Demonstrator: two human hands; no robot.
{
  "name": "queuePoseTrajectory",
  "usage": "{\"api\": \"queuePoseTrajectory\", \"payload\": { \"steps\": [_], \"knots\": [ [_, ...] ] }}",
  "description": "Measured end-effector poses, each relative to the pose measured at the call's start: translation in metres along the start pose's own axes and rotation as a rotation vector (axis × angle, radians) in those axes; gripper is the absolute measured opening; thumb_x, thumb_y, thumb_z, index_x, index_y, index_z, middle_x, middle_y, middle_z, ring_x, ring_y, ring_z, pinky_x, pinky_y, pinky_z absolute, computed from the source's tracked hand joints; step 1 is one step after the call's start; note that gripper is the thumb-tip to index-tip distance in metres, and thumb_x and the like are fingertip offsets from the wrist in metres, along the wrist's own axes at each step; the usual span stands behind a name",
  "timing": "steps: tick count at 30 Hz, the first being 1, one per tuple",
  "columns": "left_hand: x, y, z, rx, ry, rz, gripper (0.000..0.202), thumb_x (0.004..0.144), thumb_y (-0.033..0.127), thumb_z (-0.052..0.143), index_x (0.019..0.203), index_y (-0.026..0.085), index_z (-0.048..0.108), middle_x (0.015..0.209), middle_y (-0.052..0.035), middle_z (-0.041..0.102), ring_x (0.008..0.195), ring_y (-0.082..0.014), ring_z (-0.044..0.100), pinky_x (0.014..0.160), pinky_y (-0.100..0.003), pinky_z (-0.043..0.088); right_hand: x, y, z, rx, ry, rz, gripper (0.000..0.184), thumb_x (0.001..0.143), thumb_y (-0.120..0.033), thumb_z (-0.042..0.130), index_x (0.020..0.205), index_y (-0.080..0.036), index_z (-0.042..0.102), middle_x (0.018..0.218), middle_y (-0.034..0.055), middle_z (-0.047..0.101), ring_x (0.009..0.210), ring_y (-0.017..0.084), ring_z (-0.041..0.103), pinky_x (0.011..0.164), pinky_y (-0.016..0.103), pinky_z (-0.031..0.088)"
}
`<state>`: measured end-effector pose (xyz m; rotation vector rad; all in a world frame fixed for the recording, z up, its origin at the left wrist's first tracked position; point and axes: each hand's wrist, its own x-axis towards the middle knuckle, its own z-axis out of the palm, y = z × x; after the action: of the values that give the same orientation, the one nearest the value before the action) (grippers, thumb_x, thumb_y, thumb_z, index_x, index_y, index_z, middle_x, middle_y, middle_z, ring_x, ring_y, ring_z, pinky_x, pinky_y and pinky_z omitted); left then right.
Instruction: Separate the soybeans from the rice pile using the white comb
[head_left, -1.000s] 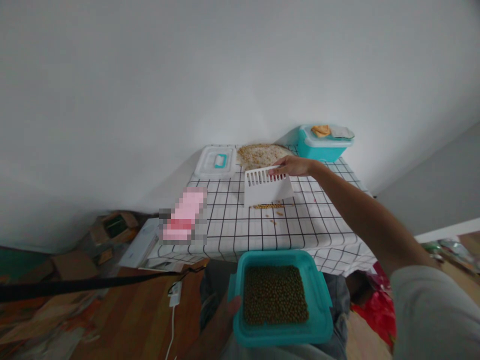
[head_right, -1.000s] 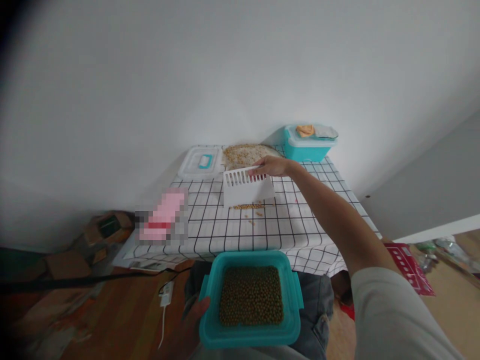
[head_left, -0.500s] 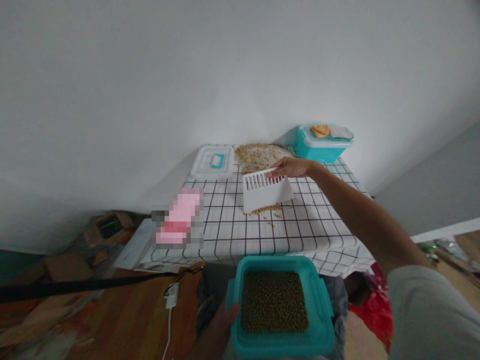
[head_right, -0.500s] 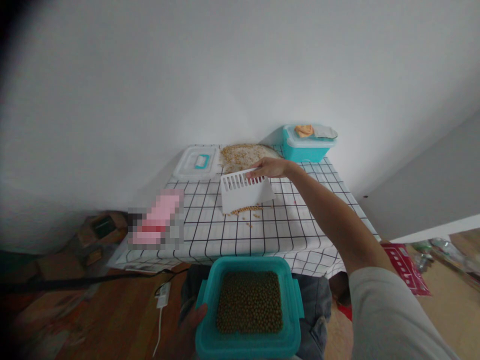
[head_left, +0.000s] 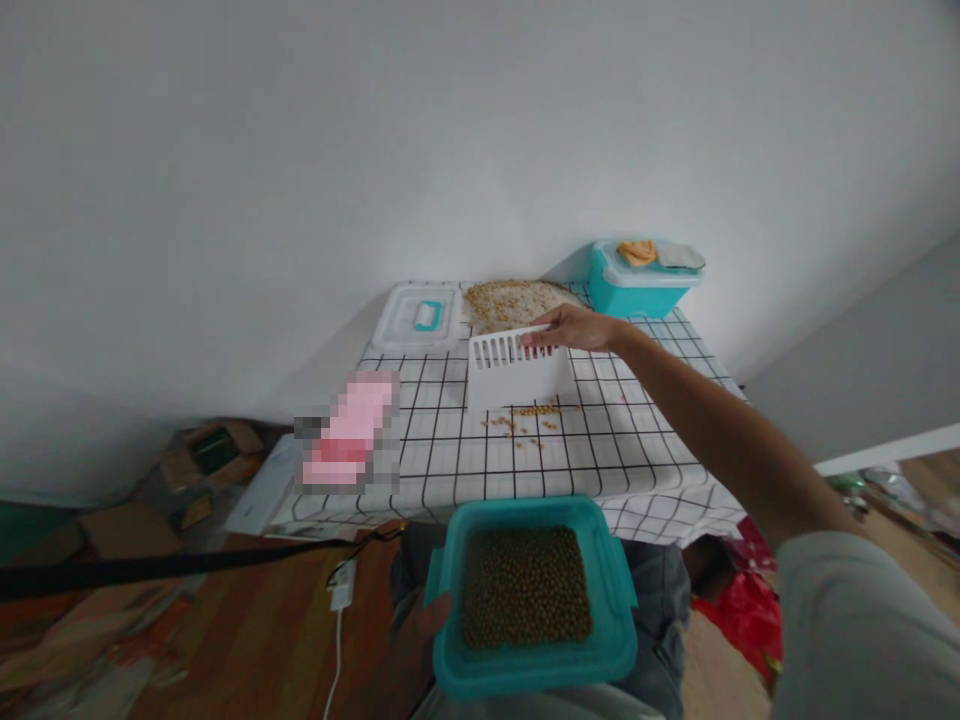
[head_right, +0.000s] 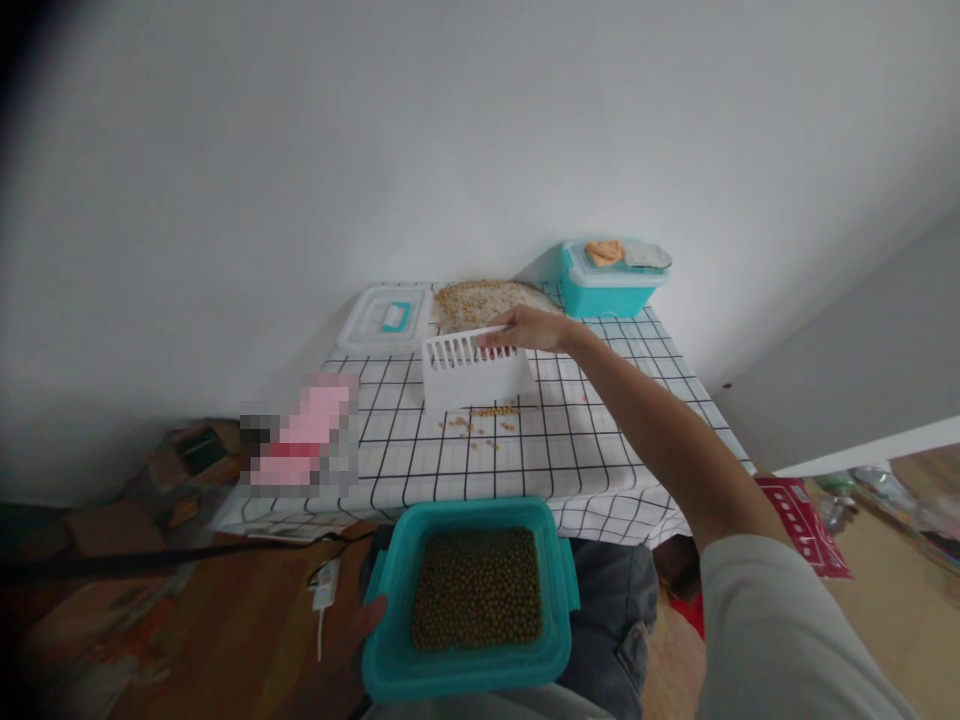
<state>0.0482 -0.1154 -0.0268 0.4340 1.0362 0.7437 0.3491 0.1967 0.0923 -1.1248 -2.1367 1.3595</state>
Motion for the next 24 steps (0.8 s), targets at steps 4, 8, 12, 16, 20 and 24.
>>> {"api": "queuePoseTrajectory", "payload": {
  "steps": [4, 8, 12, 16, 20, 24],
  "knots": [
    [0.002, -0.006, -0.009, -0.013, 0.013, -0.103, 0.071, 0.068, 0.066, 0.075, 0.124, 0.023, 0.069, 0.118, -0.0107, 0.074, 0.126, -0.0398, 0.058, 0.106, -0.055, 0.048, -0.012, -0.022, 0.005, -0.102, 0.156, -0.113, 0.042, 0.082, -0.059, 0.068, 0.085, -0.018, 0.076, 0.075, 0.0017, 0.069, 0.067, 0.012, 0.057, 0.062, 0.026, 0.044],
    [0.007, -0.010, -0.022, 0.055, 0.057, -0.095, 0.069, 0.067, 0.067, 0.075, 0.119, 0.021, 0.072, 0.108, -0.0101, 0.077, 0.122, -0.0385, 0.061, 0.106, -0.054, 0.047, -0.055, -0.047, 0.022, -0.219, 0.362, -0.159, 0.039, 0.087, -0.056, 0.064, 0.087, -0.019, 0.077, 0.077, 0.0018, 0.070, 0.069, 0.014, 0.059, 0.059, 0.026, 0.042],
    [0.009, -0.011, -0.026, 0.054, 0.107, -0.105, 0.066, 0.067, 0.063, 0.077, 0.117, 0.020, 0.072, 0.103, -0.0091, 0.078, 0.119, -0.0375, 0.064, 0.108, -0.054, 0.046, -0.112, -0.060, 0.064, -0.409, 0.625, -0.166, 0.031, 0.095, -0.048, 0.057, 0.097, -0.024, 0.077, 0.091, 0.0016, 0.075, 0.072, 0.014, 0.066, 0.062, 0.026, 0.046],
    [0.007, -0.013, -0.017, -0.038, 0.127, -0.135, 0.066, 0.073, 0.054, 0.076, 0.128, 0.018, 0.066, 0.113, -0.0095, 0.075, 0.120, -0.0362, 0.063, 0.107, -0.052, 0.048, -0.144, -0.048, 0.106, -0.550, 0.725, -0.220, 0.023, 0.095, -0.037, 0.061, 0.107, -0.024, 0.075, 0.091, 0.0002, 0.077, 0.062, 0.012, 0.067, 0.060, 0.025, 0.053],
    [0.007, -0.016, -0.004, -0.115, 0.090, -0.128, 0.069, 0.078, 0.051, 0.073, 0.135, 0.016, 0.059, 0.122, -0.0113, 0.072, 0.125, -0.0359, 0.060, 0.110, -0.051, 0.045, -0.144, -0.028, 0.124, -0.612, 0.781, -0.275, 0.020, 0.094, -0.030, 0.064, 0.108, -0.022, 0.074, 0.092, 0.0000, 0.078, 0.064, 0.011, 0.069, 0.067, 0.026, 0.058],
    [0.007, -0.018, 0.001, -0.086, 0.043, -0.071, 0.069, 0.080, 0.051, 0.070, 0.139, 0.017, 0.056, 0.129, -0.0118, 0.068, 0.130, -0.0356, 0.055, 0.113, -0.050, 0.042, -0.134, -0.018, 0.125, -0.627, 0.782, -0.299, 0.019, 0.094, -0.029, 0.063, 0.109, -0.022, 0.073, 0.094, -0.0001, 0.078, 0.072, 0.012, 0.071, 0.069, 0.026, 0.058]
  ]
}}
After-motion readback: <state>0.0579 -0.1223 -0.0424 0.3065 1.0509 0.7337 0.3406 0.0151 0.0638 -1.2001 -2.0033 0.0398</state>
